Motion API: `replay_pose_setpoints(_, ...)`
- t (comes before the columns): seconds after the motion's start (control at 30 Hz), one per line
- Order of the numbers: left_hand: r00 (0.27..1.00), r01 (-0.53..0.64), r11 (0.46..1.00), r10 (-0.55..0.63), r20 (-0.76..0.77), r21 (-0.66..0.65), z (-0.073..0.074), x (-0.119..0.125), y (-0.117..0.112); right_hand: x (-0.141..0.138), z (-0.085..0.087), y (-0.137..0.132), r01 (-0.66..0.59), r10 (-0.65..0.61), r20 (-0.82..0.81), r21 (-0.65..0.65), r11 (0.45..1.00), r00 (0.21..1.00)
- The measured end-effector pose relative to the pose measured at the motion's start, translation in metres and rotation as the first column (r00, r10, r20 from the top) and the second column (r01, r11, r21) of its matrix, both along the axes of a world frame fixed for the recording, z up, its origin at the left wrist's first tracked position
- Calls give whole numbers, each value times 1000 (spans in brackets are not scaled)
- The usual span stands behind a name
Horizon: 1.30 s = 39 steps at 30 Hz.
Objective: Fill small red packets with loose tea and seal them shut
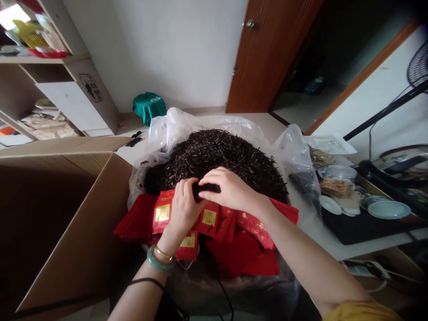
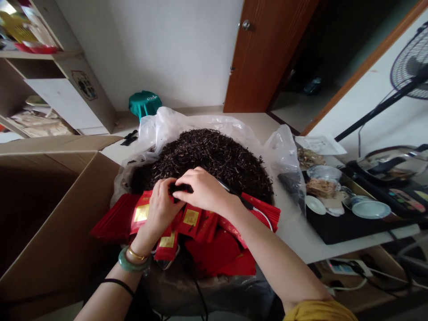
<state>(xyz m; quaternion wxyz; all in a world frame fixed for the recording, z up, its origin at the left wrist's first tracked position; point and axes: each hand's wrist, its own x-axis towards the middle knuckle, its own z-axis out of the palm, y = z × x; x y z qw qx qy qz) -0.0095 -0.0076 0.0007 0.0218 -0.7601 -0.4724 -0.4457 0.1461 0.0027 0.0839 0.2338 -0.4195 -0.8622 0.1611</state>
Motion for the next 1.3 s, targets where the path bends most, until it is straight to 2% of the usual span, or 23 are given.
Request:
replay_pose_setpoints(0.13, 1000, 19, 1000, -19, 11, -14, -3, 2, -1, 0, -26, -9, 57, -63, 54, 102, 993, 997)
replay_pose_setpoints(0.23, 997, 56, 998, -54, 47, -35, -2, 5, -2, 7, -40, -12, 68, -57, -80, 143, 987, 995)
replay_pose_setpoints(0.3, 991, 91, 993, -82, 108, -78, 1, 6, -3, 16, -42, -14, 72, -34, -199, 186, 980, 979)
replay_pose_setpoints(0.4, 965, 157, 960, -99, 243, -230, 6, 5, -4, 32, -35, -17, 95, -30, -303, 203, 974, 952)
replay_pose_setpoints(0.47, 925, 239, 899, -95, 368, -367, 10, 4, -5, 39, -30, -21, 110, -50, -346, 158, 981, 937)
replay_pose_setpoints(0.57, 804, 462, 714, -87, 588, -526, 15, 6, -7, 42, -26, -25, 116, -87, -452, 37, 993, 888)
replay_pose_setpoints(0.63, 718, 578, 611, -64, 694, -542, 16, 10, -9, 41, -27, -27, 123, -141, -547, -70, 990, 825)
replay_pose_setpoints(0.7, 657, 627, 579, -33, 753, -521, 17, 15, -12, 39, -29, -28, 147, -238, -621, -194, 970, 747)
replay_pose_setpoints(0.77, 620, 647, 568, -4, 785, -508, 17, 19, -15, 38, -31, -28, 162, -333, -626, -315, 935, 705)
replay_pose_setpoints(0.87, 593, 668, 537, 32, 804, -515, 16, 22, -18, 39, -32, -27, 155, -366, -547, -393, 906, 753)
replay_pose_setpoints(1.0, 512, 734, 461, 107, 852, -499, 13, 21, -18, 41, -28, -28, 148, -308, -485, -340, 929, 819)
replay_pose_setpoints(1.07, 486, 735, 457, 160, 859, -501, 11, 21, -17, 41, -28, -28, 131, -285, -478, -330, 935, 831)
replay_pose_setpoints(1.17, 488, 699, 504, 183, 854, -508, 10, 23, -18, 39, -31, -27, 126, -283, -484, -331, 935, 828)
replay_pose_setpoints(1.3, 560, 616, 591, 137, 817, -521, 12, 26, -21, 36, -37, -27, 127, -328, -527, -381, 916, 784)
